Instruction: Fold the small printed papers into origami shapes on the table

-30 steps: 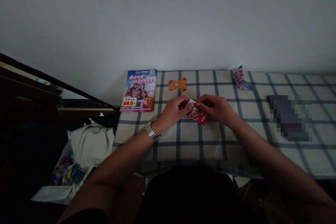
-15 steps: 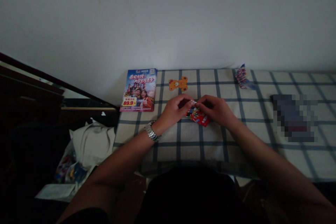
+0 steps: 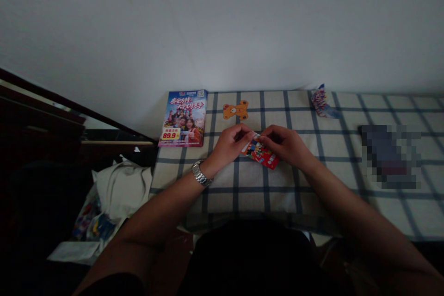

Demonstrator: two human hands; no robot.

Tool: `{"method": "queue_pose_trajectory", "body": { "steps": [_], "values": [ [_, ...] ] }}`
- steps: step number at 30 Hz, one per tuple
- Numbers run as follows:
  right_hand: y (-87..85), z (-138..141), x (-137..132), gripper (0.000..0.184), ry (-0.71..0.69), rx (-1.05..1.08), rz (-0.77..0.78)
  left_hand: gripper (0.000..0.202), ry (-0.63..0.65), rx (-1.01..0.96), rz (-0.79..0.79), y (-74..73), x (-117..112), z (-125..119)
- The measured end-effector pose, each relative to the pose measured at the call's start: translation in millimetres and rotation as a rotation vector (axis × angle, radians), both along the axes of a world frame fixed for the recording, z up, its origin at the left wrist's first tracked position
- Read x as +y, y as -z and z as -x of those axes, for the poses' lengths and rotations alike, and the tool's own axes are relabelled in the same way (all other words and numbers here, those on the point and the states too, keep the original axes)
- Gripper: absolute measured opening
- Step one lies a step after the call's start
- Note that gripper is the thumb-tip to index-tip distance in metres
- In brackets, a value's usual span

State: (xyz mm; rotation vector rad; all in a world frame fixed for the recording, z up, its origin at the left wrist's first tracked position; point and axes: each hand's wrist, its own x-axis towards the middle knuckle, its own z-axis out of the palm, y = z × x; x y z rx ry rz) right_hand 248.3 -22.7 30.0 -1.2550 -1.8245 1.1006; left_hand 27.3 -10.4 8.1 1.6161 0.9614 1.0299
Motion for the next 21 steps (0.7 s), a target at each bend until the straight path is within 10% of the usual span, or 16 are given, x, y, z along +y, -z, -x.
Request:
{"method": "queue_pose_trajectory", "body": {
  "steps": [21],
  "values": [
    [5.6,-0.8,-0.3,0.032,-0.041,-0.009,-0.004,0.032,0.059,0.125,-0.122,-3.5,-1.5,1.4]
  ]
}}
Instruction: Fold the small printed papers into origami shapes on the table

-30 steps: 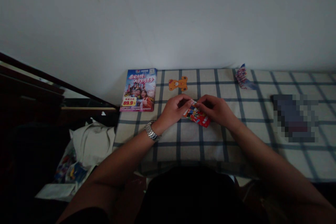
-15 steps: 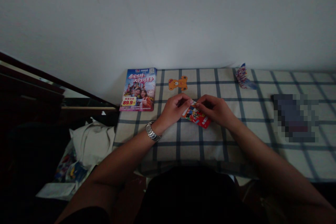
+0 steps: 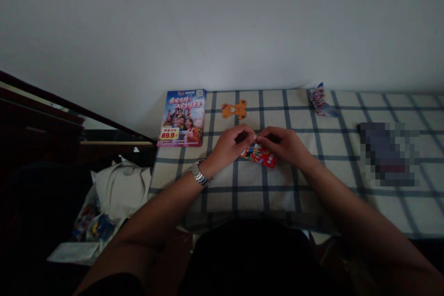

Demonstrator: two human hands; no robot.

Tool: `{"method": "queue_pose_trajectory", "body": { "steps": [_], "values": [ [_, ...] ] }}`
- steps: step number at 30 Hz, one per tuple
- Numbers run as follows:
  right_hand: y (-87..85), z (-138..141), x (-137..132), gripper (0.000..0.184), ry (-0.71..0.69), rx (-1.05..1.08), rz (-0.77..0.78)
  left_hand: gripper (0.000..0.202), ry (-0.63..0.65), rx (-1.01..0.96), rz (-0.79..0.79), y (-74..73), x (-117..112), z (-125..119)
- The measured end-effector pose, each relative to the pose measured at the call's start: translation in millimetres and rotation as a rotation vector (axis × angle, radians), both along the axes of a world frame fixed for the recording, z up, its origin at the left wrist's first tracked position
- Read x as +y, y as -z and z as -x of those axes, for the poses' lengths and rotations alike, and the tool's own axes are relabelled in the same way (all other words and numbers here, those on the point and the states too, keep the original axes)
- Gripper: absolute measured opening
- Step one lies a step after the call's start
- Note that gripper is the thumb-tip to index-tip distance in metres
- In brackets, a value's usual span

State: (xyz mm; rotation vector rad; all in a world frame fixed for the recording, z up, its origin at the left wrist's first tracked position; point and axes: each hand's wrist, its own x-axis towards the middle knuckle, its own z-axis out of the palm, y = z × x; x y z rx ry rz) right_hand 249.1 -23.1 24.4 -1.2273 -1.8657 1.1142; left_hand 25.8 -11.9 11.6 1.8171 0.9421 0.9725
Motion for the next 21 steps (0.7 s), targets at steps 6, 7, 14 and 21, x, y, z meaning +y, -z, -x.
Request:
{"method": "queue_pose_trajectory", "body": {
  "steps": [6,7,14,21],
  "values": [
    [0.1,-3.9,1.4,0.034,0.037,-0.017,-0.008,0.033,-0.055,-0.031,0.007,3.6,4.0,2.9],
    [0.2,-5.0,1.8,0.034,0.045,-0.032,-0.020,0.034,-0.054,-0.047,0.019,4.4,4.5,3.0],
    [-0.6,-9.0,4.8,0.036,0.062,-0.090,-0.062,0.034,-0.057,-0.092,0.069,7.8,5.4,2.0],
    [-4.0,-9.8,6.3,0.043,0.057,-0.071,-0.011,0.030,-0.106,-0.047,0.042,6.8,6.1,4.0]
  ]
}}
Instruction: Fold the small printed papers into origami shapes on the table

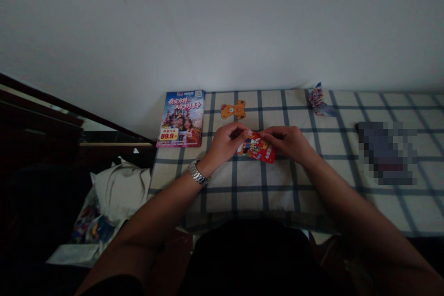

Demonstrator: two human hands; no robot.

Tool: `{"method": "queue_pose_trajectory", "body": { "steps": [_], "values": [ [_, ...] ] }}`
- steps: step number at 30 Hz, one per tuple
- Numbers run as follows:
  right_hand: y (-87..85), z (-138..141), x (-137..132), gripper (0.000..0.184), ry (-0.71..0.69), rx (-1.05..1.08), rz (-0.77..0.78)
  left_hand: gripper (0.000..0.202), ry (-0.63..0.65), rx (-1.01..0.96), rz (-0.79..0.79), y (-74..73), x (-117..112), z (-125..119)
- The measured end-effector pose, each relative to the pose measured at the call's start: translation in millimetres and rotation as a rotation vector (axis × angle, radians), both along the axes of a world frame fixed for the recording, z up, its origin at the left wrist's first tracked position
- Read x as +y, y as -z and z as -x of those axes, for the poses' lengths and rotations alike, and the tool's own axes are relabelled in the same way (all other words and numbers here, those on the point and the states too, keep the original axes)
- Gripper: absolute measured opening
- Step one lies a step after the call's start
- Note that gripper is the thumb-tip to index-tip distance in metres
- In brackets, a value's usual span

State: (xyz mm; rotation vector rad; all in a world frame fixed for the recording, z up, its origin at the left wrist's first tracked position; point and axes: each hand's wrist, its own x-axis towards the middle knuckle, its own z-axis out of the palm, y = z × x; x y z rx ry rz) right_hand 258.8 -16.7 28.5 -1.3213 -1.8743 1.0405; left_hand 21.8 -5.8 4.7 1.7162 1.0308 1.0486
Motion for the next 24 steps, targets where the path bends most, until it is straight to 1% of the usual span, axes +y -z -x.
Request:
{"method": "queue_pose_trajectory", "body": {
  "steps": [4,8,10,15,20,24],
  "values": [
    [2.5,0.5,-1.9,0.041,-0.039,-0.031,-0.015,0.024,0.011,0.075,-0.034,-1.5,-2.5,1.5],
    [4.6,2.8,-4.0,0.040,-0.087,-0.043,0.004,0.023,0.110,0.187,-0.069,-4.9,-4.4,2.4],
    [5.1,3.4,-4.1,0.041,-0.095,-0.028,0.011,0.024,0.128,0.219,-0.086,-6.1,-3.8,2.9],
    [5.6,0.8,-1.4,0.045,-0.093,-0.030,0.010,0.023,0.096,0.190,-0.094,-7.1,-0.5,4.2],
    [5.0,-1.5,0.0,0.047,-0.116,-0.100,-0.018,0.020,0.111,0.149,-0.064,-8.6,-0.1,3.9],
    [3.3,-4.2,0.9,0.048,-0.124,-0.060,-0.003,0.021,0.100,0.123,-0.057,-8.1,1.6,5.9]
  ]
}}
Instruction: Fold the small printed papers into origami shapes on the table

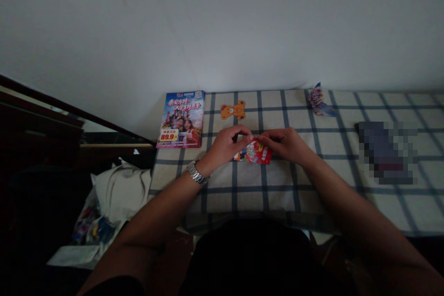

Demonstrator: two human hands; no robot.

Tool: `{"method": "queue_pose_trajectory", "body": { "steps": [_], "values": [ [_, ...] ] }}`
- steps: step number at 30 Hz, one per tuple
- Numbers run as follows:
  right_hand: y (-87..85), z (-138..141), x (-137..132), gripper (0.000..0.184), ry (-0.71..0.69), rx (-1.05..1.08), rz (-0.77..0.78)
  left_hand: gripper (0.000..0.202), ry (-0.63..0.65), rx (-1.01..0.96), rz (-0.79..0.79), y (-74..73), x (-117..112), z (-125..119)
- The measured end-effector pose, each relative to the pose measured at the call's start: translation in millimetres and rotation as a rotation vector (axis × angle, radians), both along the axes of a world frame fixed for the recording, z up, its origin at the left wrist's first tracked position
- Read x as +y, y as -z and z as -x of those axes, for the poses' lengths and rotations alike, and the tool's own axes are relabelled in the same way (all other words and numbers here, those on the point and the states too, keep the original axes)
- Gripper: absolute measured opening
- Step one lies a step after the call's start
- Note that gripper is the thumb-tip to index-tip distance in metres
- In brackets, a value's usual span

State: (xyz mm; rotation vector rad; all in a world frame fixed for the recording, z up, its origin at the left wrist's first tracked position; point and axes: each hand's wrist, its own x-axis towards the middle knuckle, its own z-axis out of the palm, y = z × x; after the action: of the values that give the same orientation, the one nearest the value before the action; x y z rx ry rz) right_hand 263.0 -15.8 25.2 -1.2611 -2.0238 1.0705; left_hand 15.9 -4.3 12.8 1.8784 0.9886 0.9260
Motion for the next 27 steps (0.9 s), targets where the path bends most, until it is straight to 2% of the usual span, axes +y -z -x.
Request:
{"method": "queue_pose_trajectory", "body": {
  "steps": [7,14,22,27],
  "values": [
    [-6.5,-9.4,4.6,0.045,-0.041,-0.032,0.004,0.031,-0.005,-0.005,0.013,3.2,3.3,2.5],
    [-0.4,-18.6,7.2,0.045,-0.013,0.061,0.101,0.034,-0.040,0.039,0.024,2.1,5.8,5.3],
    [-1.4,-17.1,8.0,0.043,0.046,-0.006,0.009,0.033,-0.087,0.042,0.025,3.4,5.3,2.9],
    [4.6,-15.2,9.2,0.039,0.100,0.022,0.007,0.027,-0.046,0.074,0.002,6.9,4.7,4.2]
  ]
}}
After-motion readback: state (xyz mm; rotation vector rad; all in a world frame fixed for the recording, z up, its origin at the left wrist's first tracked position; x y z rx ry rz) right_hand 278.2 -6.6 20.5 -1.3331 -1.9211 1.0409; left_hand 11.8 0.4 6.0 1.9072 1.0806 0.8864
